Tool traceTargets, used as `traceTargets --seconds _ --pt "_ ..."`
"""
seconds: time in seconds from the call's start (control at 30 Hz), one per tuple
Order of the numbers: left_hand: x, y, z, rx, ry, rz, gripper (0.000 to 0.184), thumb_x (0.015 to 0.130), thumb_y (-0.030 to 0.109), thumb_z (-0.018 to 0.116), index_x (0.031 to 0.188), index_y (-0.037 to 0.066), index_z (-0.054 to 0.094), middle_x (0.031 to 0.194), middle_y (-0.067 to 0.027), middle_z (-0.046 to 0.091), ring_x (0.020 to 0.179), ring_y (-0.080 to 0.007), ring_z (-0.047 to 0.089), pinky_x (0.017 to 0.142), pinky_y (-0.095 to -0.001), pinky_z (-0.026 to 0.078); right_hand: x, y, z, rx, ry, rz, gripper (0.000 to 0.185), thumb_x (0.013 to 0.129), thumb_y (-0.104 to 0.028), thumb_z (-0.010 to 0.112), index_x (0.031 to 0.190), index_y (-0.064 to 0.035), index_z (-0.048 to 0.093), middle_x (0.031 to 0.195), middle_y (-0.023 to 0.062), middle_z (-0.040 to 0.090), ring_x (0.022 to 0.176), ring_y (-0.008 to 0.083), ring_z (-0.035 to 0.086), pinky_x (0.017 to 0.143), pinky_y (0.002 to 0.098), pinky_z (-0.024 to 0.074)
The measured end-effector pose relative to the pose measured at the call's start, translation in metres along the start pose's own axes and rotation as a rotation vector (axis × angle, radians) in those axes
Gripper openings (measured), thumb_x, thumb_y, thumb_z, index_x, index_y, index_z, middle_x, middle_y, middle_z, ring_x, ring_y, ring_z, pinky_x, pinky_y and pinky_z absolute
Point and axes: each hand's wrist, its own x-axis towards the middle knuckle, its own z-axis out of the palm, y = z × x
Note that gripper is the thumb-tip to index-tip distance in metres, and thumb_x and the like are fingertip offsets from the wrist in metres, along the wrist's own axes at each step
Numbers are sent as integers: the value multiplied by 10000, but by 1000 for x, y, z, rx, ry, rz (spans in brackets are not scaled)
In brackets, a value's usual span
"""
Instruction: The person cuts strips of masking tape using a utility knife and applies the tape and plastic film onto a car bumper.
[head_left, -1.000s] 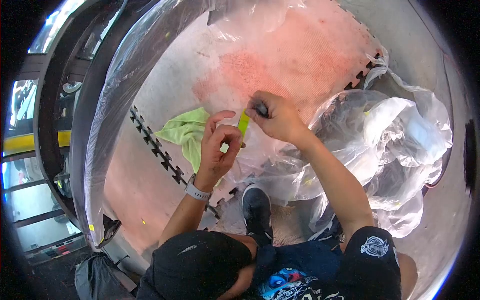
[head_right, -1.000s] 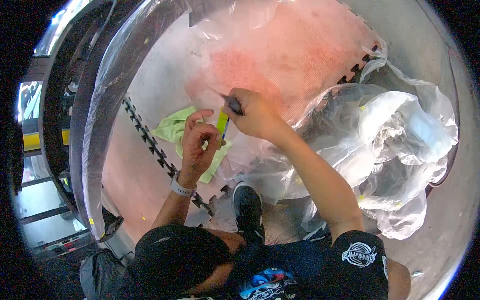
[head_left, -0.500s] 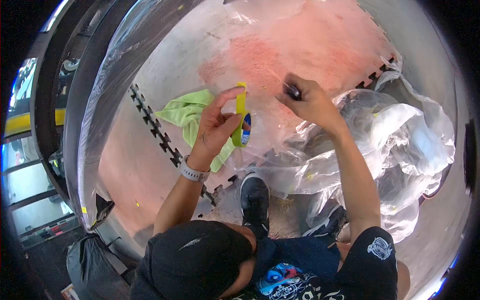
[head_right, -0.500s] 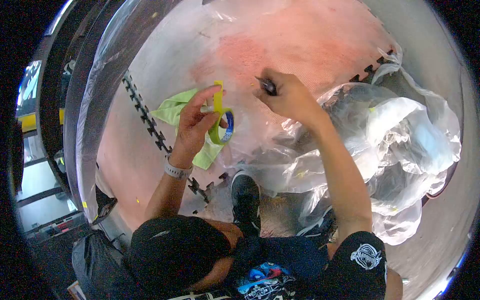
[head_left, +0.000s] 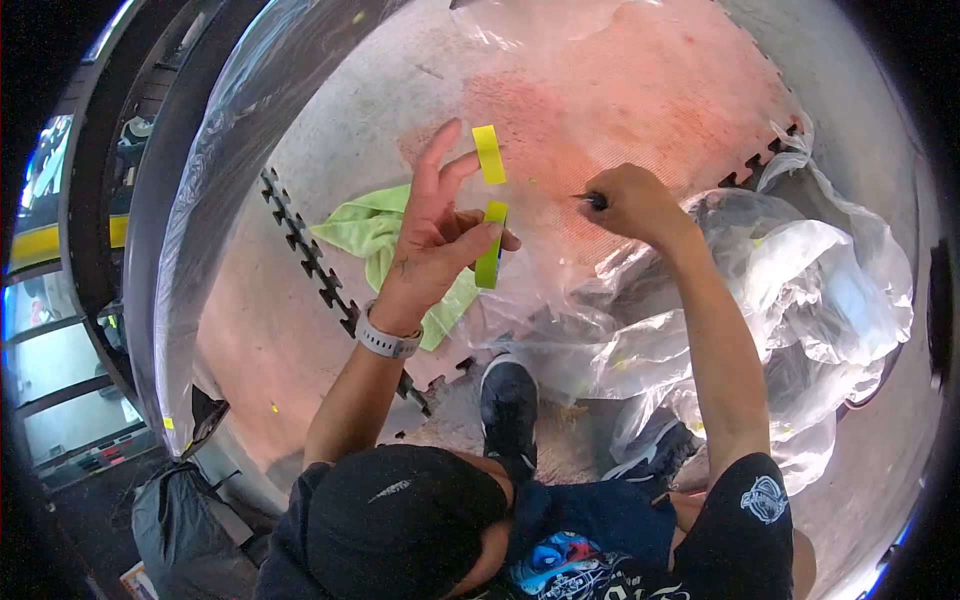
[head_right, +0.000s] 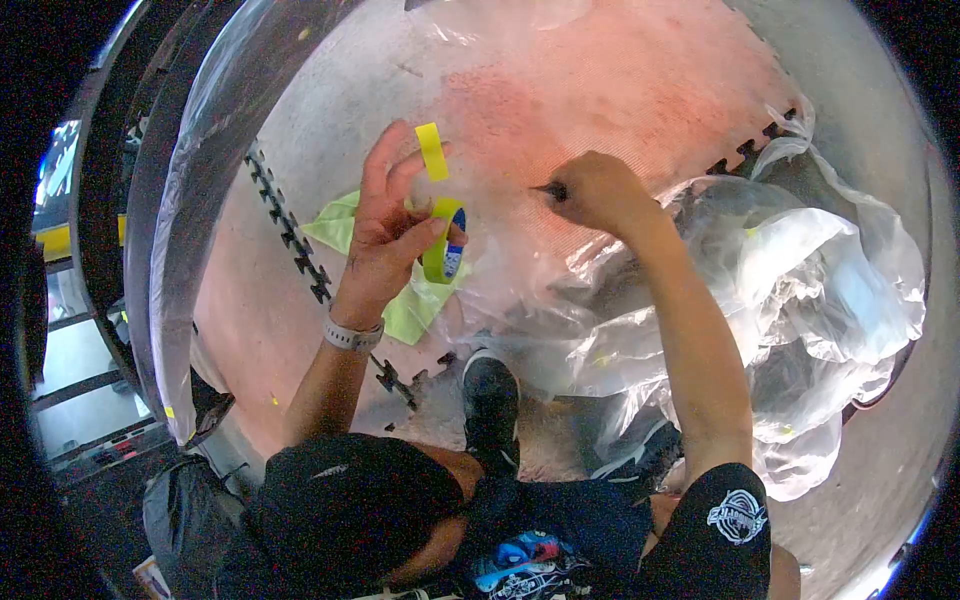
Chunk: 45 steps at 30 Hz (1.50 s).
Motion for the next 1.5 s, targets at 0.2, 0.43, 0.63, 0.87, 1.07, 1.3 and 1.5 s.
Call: traceTargets --seconds 0.2,0.43,0.63,0.87,1.07,1.3,1.5 --pt "47 -64 -38 751 91 226 920 856 -41 680 1612 101 175 1436 -112 528 810 -187 706 685 -291 571 8 73 34 -79 267 213 313 824 -304 758 999 -59 672 979 140 658 802 363 648 694 479 528" --pt "88 -74 -33 990 351 246 808 880 104 783 1521 13 300 1113 -113 699 748 -149 652 671 -281 527 8 62 63 -390 460 367 485 908 -438 649 1151 -22 599 1157 128 571 1097 286 587 1017 418 458" --pt "158 -25 -9 321 560 775 299 984 24 658 1267 -33 580 1360 -103 565 1047 -162 668 945 -282 511 12 77 77 -315 543 332 473 803 -400 711 1089 -34 620 1088 111 586 1041 302 592 927 421 477" --pt "192 -23 -5 566 663 927 121 955 84 734 1044 10 700 1124 -62 595 999 -117 617 891 -246 490 9 78 78 -299 535 310 489 770 -387 724 1103 -50 603 1092 106 583 1050 291 589 922 406 473" --pt "212 -17 -4 371 736 920 128 945 144 763 974 24 732 1076 -48 570 948 -92 598 868 -235 473 12 86 84 -406 478 342 390 831 -318 655 1138 -78 629 1121 84 576 1096 251 573 978 401 450" --pt "216 -8 1 335 716 943 222 916 157 801 956 -33 693 928 -107 718 819 -101 657 802 -233 530 10 82 80 -348 518 327 436 792 -350 703 1130 -85 629 1097 90 576 1063 262 582 960 404 456" --pt "226 -7 -6 264 745 937 232 888 121 823 939 -71 704 877 -131 746 802 -114 668 790 -227 524 9 77 78 -323 565 328 428 789 -361 707 1111 -90 630 1069 87 583 1034 278 597 931 408 466"
